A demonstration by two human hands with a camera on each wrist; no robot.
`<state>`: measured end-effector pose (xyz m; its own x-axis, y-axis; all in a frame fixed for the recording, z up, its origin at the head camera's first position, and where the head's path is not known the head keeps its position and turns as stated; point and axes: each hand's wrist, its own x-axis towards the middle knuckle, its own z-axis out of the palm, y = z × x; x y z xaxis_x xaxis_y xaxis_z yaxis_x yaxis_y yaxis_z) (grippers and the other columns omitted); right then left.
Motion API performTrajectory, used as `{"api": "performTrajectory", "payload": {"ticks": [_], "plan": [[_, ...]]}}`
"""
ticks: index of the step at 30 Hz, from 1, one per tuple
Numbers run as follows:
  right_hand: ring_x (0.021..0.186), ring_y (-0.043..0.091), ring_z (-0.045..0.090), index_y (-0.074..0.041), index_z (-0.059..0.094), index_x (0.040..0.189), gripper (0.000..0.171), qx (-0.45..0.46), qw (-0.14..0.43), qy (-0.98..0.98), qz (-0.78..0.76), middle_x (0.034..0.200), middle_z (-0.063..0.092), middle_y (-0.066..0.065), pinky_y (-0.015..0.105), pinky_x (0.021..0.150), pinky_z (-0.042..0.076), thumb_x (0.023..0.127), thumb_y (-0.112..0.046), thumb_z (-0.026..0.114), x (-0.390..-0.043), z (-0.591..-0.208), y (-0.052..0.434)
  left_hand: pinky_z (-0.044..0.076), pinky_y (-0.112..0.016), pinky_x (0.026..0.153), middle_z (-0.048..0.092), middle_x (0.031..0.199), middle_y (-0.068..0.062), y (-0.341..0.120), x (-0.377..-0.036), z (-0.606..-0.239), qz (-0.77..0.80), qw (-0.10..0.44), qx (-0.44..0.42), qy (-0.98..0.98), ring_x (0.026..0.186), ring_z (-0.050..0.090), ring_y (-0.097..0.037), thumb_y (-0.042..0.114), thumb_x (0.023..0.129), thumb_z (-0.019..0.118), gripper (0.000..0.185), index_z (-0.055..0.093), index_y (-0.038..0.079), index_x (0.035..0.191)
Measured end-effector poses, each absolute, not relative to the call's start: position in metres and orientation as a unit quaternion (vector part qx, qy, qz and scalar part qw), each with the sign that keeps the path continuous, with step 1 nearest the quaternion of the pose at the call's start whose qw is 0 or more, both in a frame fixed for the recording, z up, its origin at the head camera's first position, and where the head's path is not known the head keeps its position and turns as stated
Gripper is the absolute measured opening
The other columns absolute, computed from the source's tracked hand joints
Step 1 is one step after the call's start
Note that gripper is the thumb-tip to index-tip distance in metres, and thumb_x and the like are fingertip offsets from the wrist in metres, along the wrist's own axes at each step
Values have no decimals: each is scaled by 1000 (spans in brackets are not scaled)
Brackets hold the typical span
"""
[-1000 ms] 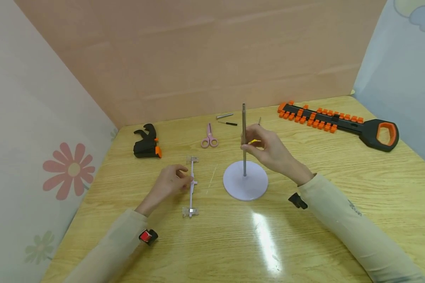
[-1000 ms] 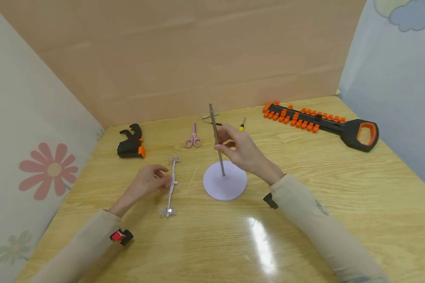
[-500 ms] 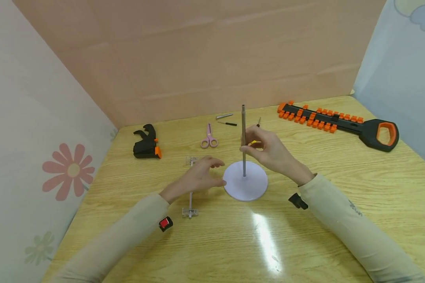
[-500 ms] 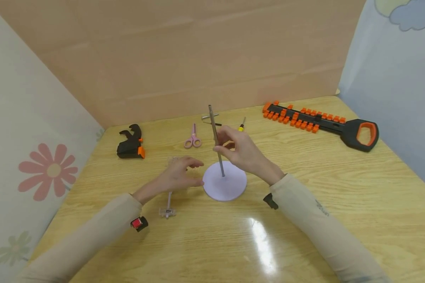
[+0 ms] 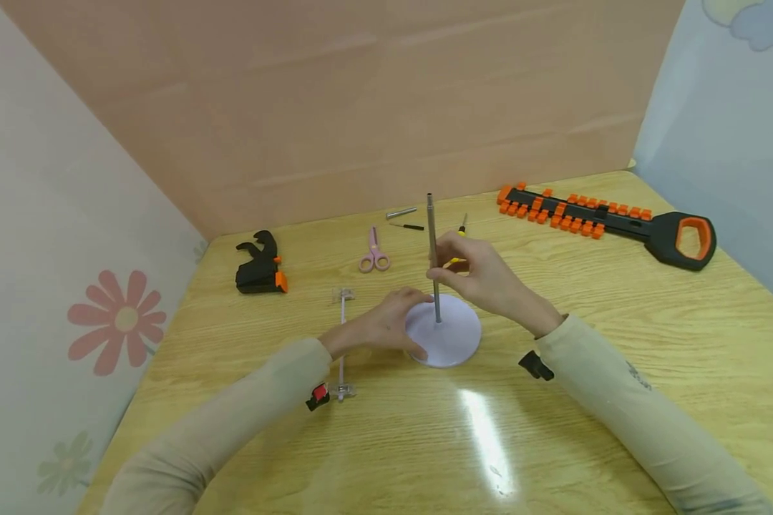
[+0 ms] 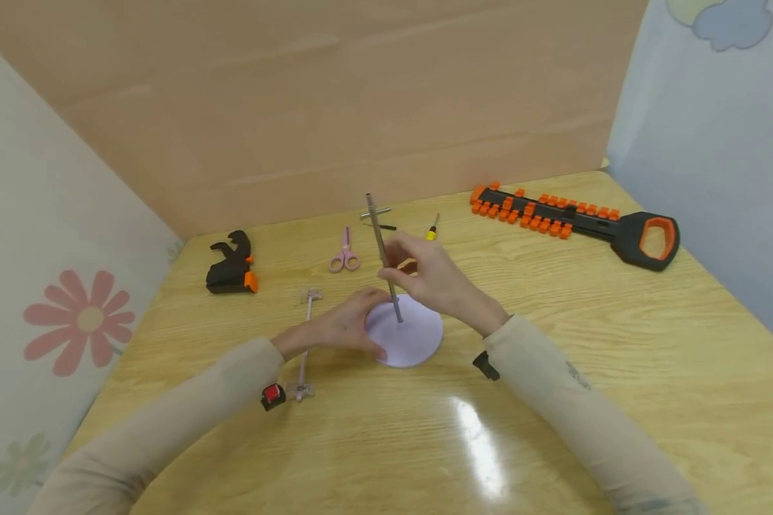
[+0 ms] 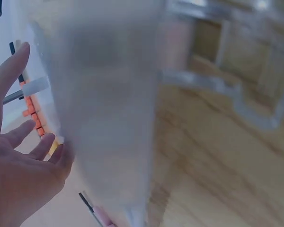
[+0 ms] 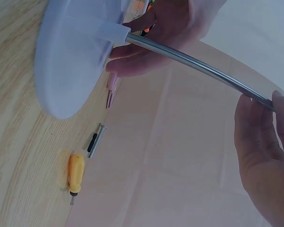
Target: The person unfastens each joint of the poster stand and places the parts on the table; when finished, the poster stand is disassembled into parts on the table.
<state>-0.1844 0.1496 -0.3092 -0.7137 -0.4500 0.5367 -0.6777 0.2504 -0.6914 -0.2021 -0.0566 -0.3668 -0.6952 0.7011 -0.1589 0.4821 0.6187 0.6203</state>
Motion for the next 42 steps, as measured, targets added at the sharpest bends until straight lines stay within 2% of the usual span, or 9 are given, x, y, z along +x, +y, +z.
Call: {"api": "performTrajectory", "payload": {"ticks": [12,21,33,42], "plan": [[80,17,62,-4,57,94,18,358,110,-791,483,86,62,4,32,70,55,83,0,71,-184,-308,149,34,-39,101,29,146,-2,-58,-206,-369,227,204,364,880,126,28,-27,37,67,86,87,46,14,141],[78,17,64,-4,60,89,18,356,116,-793,481,84,64,3,36,68,56,79,0,75,-184,-311,147,34,-37,101,35,141,-2,-59,-207,-367,201,198,373,884,126,30,-25,40,69,84,85,47,15,141],[75,18,66,-1,65,85,15,352,171,-786,478,80,66,6,25,65,55,76,9,73,-181,-312,141,36,-30,95,43,133,-5,-55,-212,-369,173,182,392,885,117,38,-22,41,66,86,86,50,12,138],[75,18,67,0,68,83,13,343,177,-782,490,78,68,7,25,65,55,76,10,73,-180,-311,139,36,-30,91,44,125,-4,-54,-214,-364,151,185,405,883,111,39,-21,43,66,85,83,52,12,135]]}}
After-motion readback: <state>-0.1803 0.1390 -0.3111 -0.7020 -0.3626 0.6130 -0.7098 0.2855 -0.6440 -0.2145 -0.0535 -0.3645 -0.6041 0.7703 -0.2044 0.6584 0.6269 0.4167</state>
